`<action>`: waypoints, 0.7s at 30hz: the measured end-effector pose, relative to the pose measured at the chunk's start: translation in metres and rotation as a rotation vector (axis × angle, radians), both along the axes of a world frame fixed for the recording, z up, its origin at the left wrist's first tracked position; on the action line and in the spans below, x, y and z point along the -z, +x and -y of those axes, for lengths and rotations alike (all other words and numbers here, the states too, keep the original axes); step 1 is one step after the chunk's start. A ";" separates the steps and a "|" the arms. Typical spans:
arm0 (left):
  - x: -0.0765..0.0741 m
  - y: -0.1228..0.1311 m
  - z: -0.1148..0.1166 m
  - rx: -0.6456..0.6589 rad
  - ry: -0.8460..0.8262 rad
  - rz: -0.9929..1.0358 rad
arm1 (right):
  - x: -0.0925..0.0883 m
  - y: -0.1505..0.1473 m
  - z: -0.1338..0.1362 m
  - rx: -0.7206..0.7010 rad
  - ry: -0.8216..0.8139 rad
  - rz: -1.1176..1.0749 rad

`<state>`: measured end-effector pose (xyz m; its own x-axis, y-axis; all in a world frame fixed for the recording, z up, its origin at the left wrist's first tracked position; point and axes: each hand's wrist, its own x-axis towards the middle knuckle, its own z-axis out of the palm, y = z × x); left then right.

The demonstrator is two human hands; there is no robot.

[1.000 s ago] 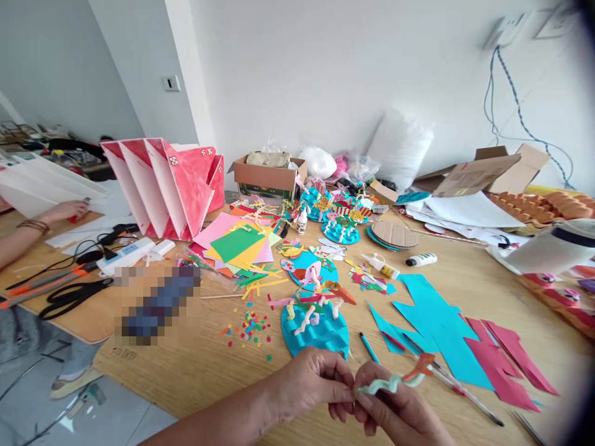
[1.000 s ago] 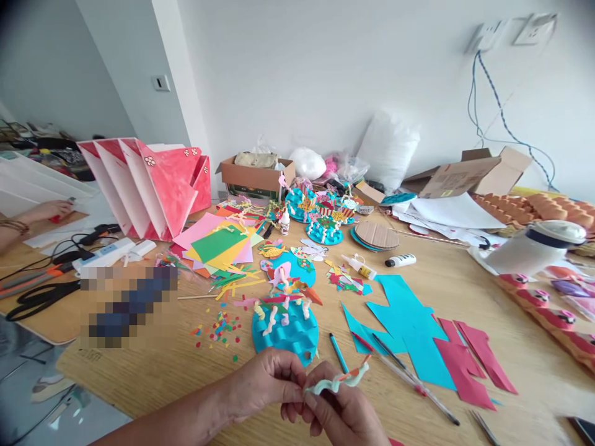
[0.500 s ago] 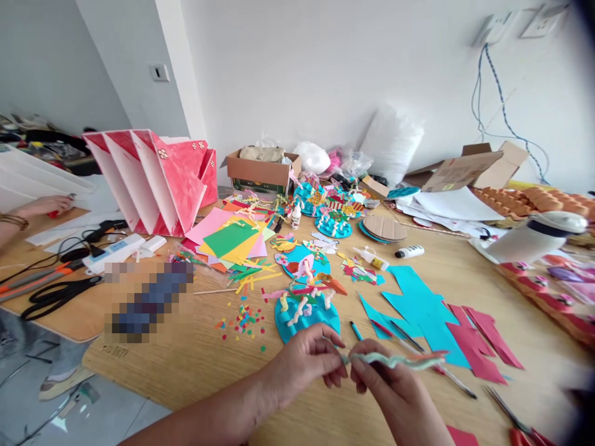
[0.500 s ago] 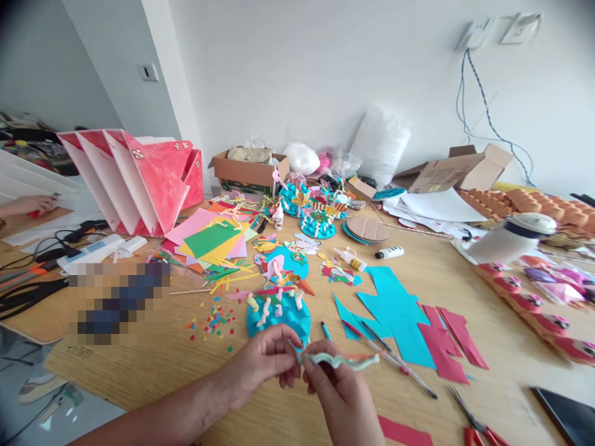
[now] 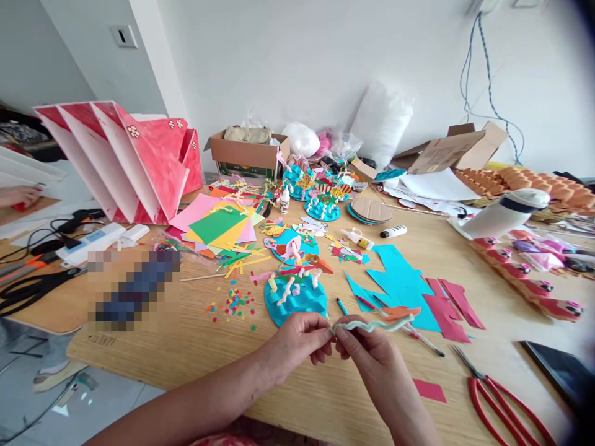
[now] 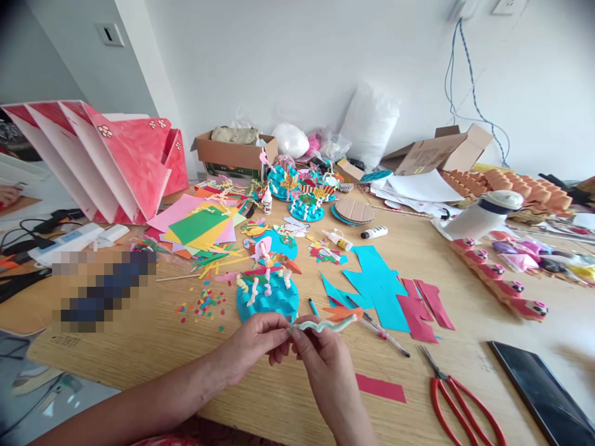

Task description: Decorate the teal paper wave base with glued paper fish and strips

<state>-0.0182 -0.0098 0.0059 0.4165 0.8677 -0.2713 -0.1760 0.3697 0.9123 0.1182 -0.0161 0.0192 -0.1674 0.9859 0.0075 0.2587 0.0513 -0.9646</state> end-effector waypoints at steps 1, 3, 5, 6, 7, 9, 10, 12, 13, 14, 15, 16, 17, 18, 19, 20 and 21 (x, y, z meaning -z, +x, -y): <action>0.000 0.001 -0.001 -0.001 -0.007 -0.022 | 0.000 0.000 0.000 -0.006 0.034 0.048; 0.001 0.002 -0.001 -0.012 -0.025 -0.057 | 0.001 0.001 0.002 -0.018 0.115 0.155; 0.002 0.002 -0.002 -0.025 -0.038 -0.085 | 0.002 0.001 0.003 -0.023 0.203 0.262; 0.003 0.002 -0.002 -0.031 -0.043 -0.098 | 0.003 0.001 0.003 -0.014 0.246 0.318; 0.003 0.002 -0.002 -0.035 -0.045 -0.108 | 0.004 0.001 0.004 0.000 0.285 0.373; 0.005 0.001 -0.002 -0.038 -0.048 -0.123 | 0.008 0.001 0.003 0.036 0.368 0.470; 0.005 0.001 -0.002 -0.041 -0.051 -0.129 | 0.009 0.001 0.003 0.048 0.416 0.507; 0.007 0.000 -0.002 -0.048 -0.065 -0.143 | 0.011 -0.001 0.003 0.037 0.507 0.543; 0.009 0.000 -0.002 -0.053 -0.073 -0.149 | 0.012 -0.002 0.003 0.020 0.540 0.547; 0.010 0.000 -0.002 -0.055 -0.079 -0.155 | 0.012 -0.003 0.003 0.000 0.565 0.551; 0.012 0.000 -0.001 -0.057 -0.084 -0.160 | 0.013 -0.004 0.004 -0.010 0.588 0.561; 0.014 0.000 -0.001 -0.057 -0.084 -0.165 | 0.014 -0.005 0.005 -0.005 0.618 0.578; 0.015 0.000 0.000 -0.055 -0.083 -0.168 | 0.016 -0.006 0.006 0.013 0.654 0.602; 0.017 0.000 0.001 -0.050 -0.081 -0.171 | 0.018 -0.006 0.008 0.040 0.689 0.626; 0.018 0.000 0.002 -0.044 -0.084 -0.175 | 0.021 -0.007 0.010 0.068 0.722 0.644; 0.019 0.001 0.003 -0.038 -0.088 -0.177 | 0.024 -0.007 0.011 0.088 0.747 0.658; 0.019 0.001 0.004 -0.033 -0.091 -0.179 | 0.026 -0.007 0.012 0.101 0.763 0.667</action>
<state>-0.0174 -0.0141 -0.0132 0.3264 0.8486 -0.4162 -0.0274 0.4487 0.8933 0.1114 -0.0286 -0.0070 -0.2832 0.7672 0.5755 0.7694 0.5400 -0.3412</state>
